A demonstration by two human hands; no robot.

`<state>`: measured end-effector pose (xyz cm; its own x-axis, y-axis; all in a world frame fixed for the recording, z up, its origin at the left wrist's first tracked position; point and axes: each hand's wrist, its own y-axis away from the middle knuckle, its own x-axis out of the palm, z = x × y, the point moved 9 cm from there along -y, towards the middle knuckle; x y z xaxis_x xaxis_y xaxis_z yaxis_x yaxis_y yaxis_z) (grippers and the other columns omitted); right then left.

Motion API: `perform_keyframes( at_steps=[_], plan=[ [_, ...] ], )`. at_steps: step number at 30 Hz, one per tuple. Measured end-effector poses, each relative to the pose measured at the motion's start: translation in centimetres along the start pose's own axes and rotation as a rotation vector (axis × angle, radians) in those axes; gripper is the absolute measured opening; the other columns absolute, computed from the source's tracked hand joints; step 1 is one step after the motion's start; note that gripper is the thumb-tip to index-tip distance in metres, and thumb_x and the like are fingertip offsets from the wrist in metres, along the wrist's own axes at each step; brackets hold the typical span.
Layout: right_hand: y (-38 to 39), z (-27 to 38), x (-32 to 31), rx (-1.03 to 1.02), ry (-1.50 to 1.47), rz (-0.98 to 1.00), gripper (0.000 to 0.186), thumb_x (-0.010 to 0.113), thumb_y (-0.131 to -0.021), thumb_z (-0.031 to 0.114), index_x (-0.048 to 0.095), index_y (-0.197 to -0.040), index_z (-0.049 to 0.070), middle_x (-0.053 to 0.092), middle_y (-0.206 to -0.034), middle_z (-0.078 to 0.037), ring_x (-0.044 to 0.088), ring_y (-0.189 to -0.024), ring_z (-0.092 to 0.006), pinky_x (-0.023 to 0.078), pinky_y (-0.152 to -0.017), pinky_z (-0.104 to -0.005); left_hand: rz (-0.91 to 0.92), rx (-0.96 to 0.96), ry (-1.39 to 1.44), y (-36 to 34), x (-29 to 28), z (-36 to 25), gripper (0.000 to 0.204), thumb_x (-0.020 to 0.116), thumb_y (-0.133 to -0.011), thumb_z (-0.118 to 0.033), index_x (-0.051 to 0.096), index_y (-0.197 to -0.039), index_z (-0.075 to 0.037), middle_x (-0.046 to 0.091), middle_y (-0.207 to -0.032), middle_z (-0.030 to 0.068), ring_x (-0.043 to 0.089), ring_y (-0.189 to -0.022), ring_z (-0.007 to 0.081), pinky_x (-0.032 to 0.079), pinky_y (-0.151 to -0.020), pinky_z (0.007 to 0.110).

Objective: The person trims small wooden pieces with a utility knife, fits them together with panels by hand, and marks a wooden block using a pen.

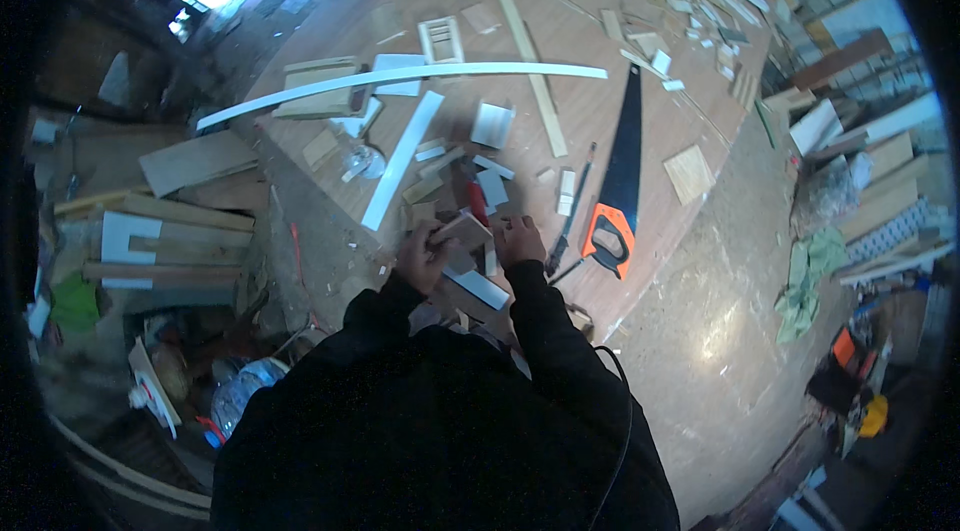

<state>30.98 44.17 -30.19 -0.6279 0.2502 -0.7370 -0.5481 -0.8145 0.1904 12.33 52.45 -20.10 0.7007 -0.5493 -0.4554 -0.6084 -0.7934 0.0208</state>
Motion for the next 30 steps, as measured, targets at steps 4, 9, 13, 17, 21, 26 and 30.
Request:
perform_keyframes(
  at_steps=[4,9,13,17,21,26,30],
  plan=[
    [-0.4,4.3,3.4,0.012,0.207,0.1,0.051,0.066,-0.085,0.049,0.062,-0.12,0.012,0.062,-0.114,-0.015,0.06,-0.107,-0.0364,0.051,-0.089,-0.0482,-0.336,0.05,-0.045,3.4,-10.5,-5.5,0.029,0.066,-0.095,-0.014,0.048,-0.114,-0.001,0.069,-0.093,0.0172,0.071,-0.084,0.0308,0.055,-0.071,0.036],
    [-1.6,5.0,4.3,0.088,0.293,0.03,0.056,0.069,-0.082,0.05,0.059,-0.124,0.014,0.061,-0.12,-0.014,0.058,-0.111,-0.0363,0.051,-0.091,-0.048,-0.463,0.09,-0.082,6.6,-17.8,-9.9,0.029,0.069,-0.093,-0.015,0.052,-0.109,0.003,0.069,-0.099,0.0209,0.068,-0.093,0.0305,0.053,-0.081,0.037],
    [-2.4,5.9,4.8,0.141,0.364,0.027,0.051,0.069,-0.083,0.046,0.061,-0.12,0.013,0.062,-0.12,-0.013,0.06,-0.111,-0.0352,0.051,-0.092,-0.0468,-0.517,0.26,-0.147,8.0,-22.2,-12.0,0.028,0.069,-0.092,-0.015,0.055,-0.109,0.003,0.069,-0.095,0.0224,0.071,-0.086,0.0337,0.055,-0.074,0.039],
    [-2.7,5.5,5.6,0.199,0.475,0.0,0.043,0.068,-0.082,0.043,0.065,-0.112,0.013,0.066,-0.114,-0.011,0.062,-0.107,-0.0346,0.053,-0.092,-0.0455,-0.484,0.321,-0.15,7.9,-25.6,-12.6,0.025,0.067,-0.092,-0.012,0.056,-0.108,0.004,0.069,-0.092,0.0218,0.072,-0.083,0.0351,0.056,-0.068,0.039],
    [-2.8,6.4,5.6,0.114,0.509,-0.129,0.041,0.062,-0.08,0.042,0.069,-0.1,0.008,0.068,-0.104,-0.012,0.065,-0.103,-0.0331,0.054,-0.085,-0.0453,-0.527,0.492,-0.148,7.7,-28.9,-13.4,0.023,0.066,-0.093,-0.01,0.056,-0.109,0.003,0.069,-0.094,0.0216,0.072,-0.084,0.0351,0.056,-0.07,0.04],
    [-2.5,5.7,4.7,0.133,-0.016,-0.306,0.025,0.059,-0.087,0.025,0.068,-0.094,0.003,0.069,-0.085,-0.014,0.066,-0.072,-0.03,0.053,-0.07,-0.0428,-0.467,0.558,-0.127,6.6,-31.1,-13.4,0.022,0.066,-0.09,-0.003,0.057,-0.109,0.002,0.069,-0.1,0.0192,0.069,-0.091,0.0353,0.056,-0.078,0.042],
    [-1.3,6.5,5.3,0.267,-0.776,-0.265,0.023,0.054,-0.097,0.022,0.068,-0.096,0.004,0.065,-0.075,-0.005,0.056,-0.055,-0.0136,0.045,-0.049,-0.0285,-0.463,0.598,-0.071,5.2,-32.1,-13.6,0.022,0.065,-0.09,-0.002,0.057,-0.11,0.003,0.068,-0.102,0.0196,0.068,-0.091,0.0368,0.055,-0.08,0.043]
  ],
)
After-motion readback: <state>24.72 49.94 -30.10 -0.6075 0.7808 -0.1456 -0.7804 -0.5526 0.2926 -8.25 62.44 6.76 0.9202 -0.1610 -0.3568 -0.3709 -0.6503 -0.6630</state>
